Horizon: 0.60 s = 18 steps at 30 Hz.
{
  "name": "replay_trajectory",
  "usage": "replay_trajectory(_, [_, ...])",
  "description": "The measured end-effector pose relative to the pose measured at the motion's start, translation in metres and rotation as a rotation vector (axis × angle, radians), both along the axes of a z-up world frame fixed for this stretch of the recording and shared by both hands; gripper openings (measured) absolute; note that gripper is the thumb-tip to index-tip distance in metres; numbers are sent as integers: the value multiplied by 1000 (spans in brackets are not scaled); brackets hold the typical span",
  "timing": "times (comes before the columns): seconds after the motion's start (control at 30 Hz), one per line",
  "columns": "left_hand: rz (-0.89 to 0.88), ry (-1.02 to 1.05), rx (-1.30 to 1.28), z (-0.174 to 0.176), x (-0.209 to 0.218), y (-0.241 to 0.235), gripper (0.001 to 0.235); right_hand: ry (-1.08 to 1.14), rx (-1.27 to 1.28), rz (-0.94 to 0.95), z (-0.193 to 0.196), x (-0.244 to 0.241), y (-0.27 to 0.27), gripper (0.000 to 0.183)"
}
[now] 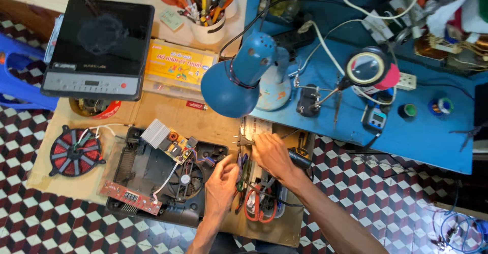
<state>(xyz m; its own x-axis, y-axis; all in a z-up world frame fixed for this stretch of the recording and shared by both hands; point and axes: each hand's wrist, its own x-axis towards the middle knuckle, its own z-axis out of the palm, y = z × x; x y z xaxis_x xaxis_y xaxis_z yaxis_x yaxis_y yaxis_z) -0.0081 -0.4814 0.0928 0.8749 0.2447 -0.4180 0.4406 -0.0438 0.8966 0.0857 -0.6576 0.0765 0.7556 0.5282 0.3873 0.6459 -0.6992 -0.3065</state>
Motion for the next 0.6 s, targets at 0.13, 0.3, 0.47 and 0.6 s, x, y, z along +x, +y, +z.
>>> replay_trajectory(0.13, [-70, 87, -454, 14, 30, -36, 51, 150, 138, -87, 49, -29, -51, 22])
replay_trajectory(0.3, [-68, 8, -530, 17, 51, -95, 41, 121, 74, -108, 70, -43, -92, 19])
replay_trajectory(0.47, [-29, 102, -548, 11, 48, -100, 40, 541, 491, -822, 59, 23, -107, 52])
replay_trajectory(0.6, [-18, 184, -548, 11, 45, -101, 39, 407, 244, -808, 24, 82, -106, 51])
